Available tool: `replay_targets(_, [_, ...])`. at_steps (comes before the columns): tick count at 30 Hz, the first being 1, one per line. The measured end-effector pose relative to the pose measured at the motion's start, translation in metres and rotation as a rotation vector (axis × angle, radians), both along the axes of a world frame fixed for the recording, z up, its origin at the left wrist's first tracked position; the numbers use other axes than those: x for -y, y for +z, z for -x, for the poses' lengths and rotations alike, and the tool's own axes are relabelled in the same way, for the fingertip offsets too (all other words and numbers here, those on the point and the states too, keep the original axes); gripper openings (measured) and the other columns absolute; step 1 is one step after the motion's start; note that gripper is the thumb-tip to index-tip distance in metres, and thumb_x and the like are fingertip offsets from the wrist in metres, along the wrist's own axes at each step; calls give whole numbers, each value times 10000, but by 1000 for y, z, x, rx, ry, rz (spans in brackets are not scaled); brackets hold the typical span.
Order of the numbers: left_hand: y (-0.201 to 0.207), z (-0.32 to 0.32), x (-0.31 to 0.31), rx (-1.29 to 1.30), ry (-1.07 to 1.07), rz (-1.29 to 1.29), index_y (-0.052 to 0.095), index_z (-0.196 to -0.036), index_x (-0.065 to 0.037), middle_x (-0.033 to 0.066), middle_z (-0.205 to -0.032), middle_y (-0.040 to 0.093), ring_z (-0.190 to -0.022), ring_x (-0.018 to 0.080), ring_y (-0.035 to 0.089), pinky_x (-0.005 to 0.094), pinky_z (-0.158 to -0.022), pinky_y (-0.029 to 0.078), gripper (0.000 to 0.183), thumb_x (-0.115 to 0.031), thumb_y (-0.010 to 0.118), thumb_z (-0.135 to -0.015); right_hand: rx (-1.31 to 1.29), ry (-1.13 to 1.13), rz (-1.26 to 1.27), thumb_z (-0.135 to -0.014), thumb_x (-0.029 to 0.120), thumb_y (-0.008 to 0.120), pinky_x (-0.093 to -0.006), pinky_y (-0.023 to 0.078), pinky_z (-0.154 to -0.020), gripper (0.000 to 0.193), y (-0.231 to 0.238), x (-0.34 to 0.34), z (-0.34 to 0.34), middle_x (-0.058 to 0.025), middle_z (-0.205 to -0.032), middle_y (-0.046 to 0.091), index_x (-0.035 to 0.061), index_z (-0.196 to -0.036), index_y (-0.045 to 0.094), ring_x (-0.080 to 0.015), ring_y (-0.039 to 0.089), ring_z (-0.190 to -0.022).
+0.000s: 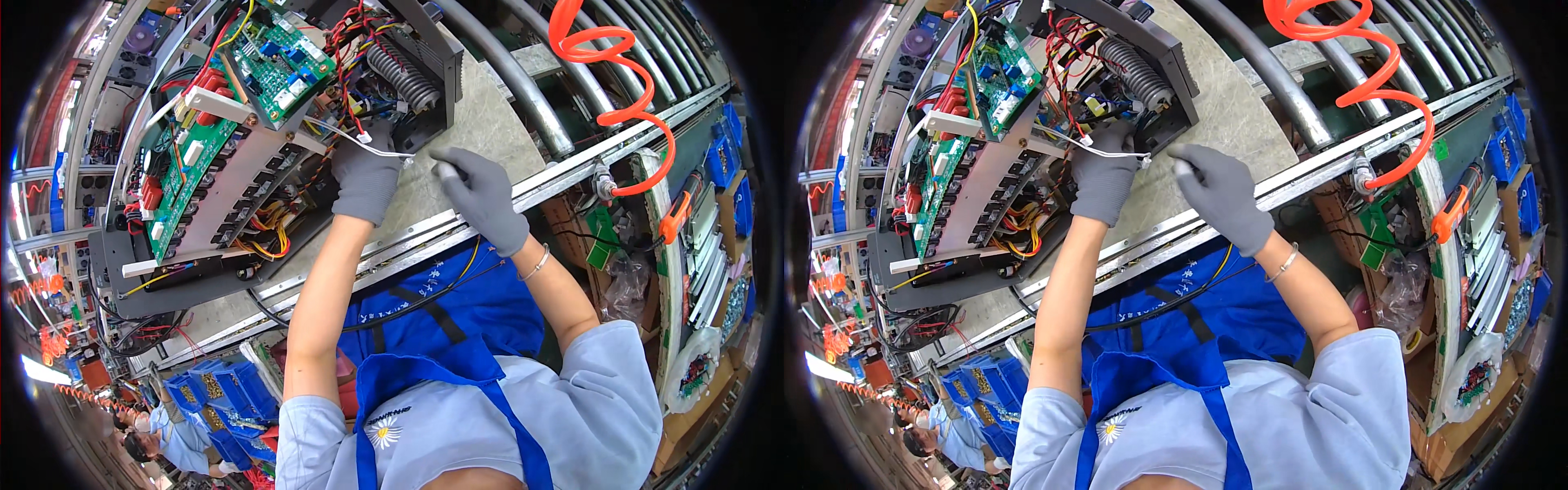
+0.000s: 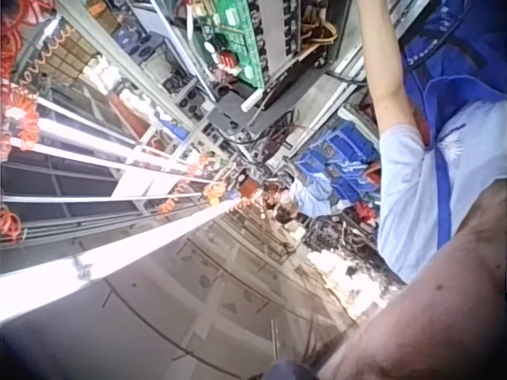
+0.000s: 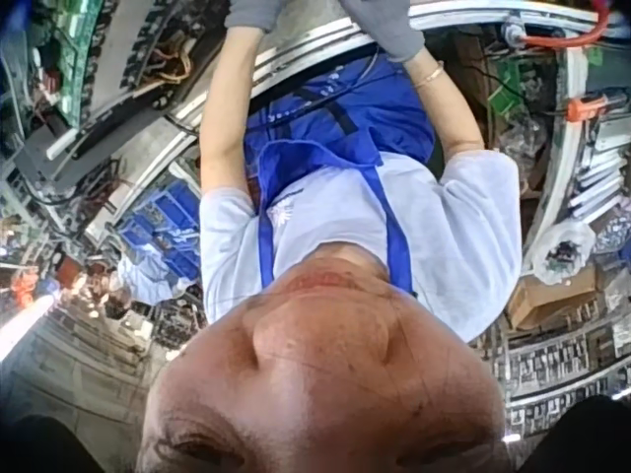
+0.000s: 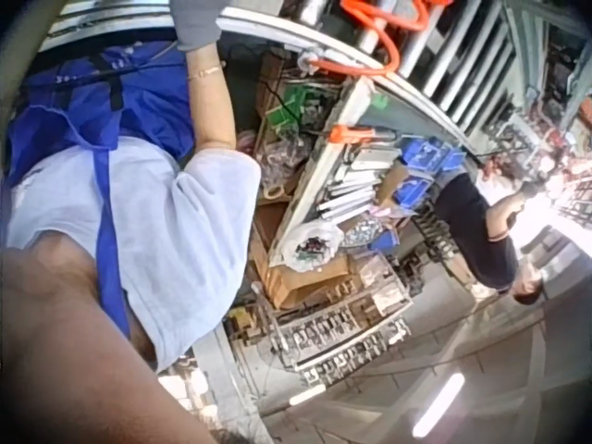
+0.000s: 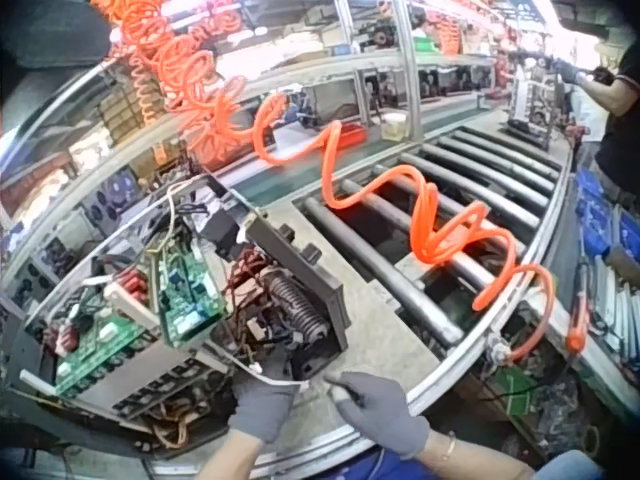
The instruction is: The person assembles an electronic device on a factory assembly line. They connect various colored wires to a circuit board, secure components using a pneumatic screwdriver, and organize the internal wiring. The person handles small circuit boards, wires, and screws throughout the process.
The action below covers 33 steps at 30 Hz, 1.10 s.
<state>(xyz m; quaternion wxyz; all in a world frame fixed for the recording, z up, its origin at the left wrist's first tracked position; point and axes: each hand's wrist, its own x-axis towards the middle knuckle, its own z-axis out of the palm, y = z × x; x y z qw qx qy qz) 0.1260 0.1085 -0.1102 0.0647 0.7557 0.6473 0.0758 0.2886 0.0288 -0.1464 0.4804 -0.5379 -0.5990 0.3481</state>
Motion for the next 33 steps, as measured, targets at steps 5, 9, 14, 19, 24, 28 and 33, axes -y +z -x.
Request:
replay_targets(5, [-26, 24, -8, 421, -177, 43, 676, -1041, -83, 178, -911, 685, -803, 335, 668, 425, -711, 531, 255, -159, 589, -814, -353, 188, 480, -943, 229, 548, -237, 434, -396, 421, 10, -33, 17, -77, -701, 679, -1, -1296, 525, -101, 595, -463])
replay_targets(9, [-26, 31, -16, 734, -229, 331, 625, -1142, -4, 119, -980, 681, -833, 192, 644, 316, -724, 516, 348, -93, 602, -807, -333, 203, 539, -935, 243, 575, -240, 420, -388, 426, 10, -46, 28, -76, -678, 670, -27, -1262, 541, -102, 574, -445])
replay_targets(14, [-10, 25, -8, 714, -124, 412, 553, -1250, 41, 105, -1100, 658, -922, 147, 629, 279, -750, 518, 450, -64, 623, -818, -404, 175, 584, -907, 235, 632, -236, 394, -376, 311, 5, -60, 31, -74, -651, 651, -56, -1012, 659, -90, 545, -428])
replay_targets(19, [0, 22, 7, 575, -53, 209, 584, -1247, -16, 123, -986, 689, -839, 162, 651, 291, -736, 523, 449, -159, 656, -827, -674, 109, 651, -877, 217, 669, -225, 368, -366, 248, 5, -66, 29, -66, -616, 616, -14, -789, 648, -85, 522, -417])
replay_targets(24, [29, 18, 39, 313, 8, -75, 616, -1082, -42, 139, -819, 647, -738, 332, 644, 444, -662, 507, 394, -257, 718, -768, -182, 104, 510, -829, 283, 676, -342, 465, -466, 277, 1, -69, 13, -119, -643, 639, 15, -767, 646, -215, 604, -511])
replay_targets(28, [28, 15, 73, 561, 54, -76, 631, -1039, -73, 116, -868, 651, -713, 305, 642, 414, -638, 505, 286, -202, 706, -795, 620, -37, 156, -818, 330, 622, -489, 510, -703, 299, 14, -55, -8, -181, -771, 673, 36, -837, 672, -370, 658, -760])
replay_targets(33, [2, -1, 120, 801, -148, -2, 610, -1209, -28, 157, -1091, 675, -965, 271, 681, 348, -785, 534, 373, -55, 652, -839, 682, 6, 106, -855, 359, 607, -502, 500, -728, 321, -8, -54, -16, -197, -817, 667, 51, -933, 654, -387, 653, -802])
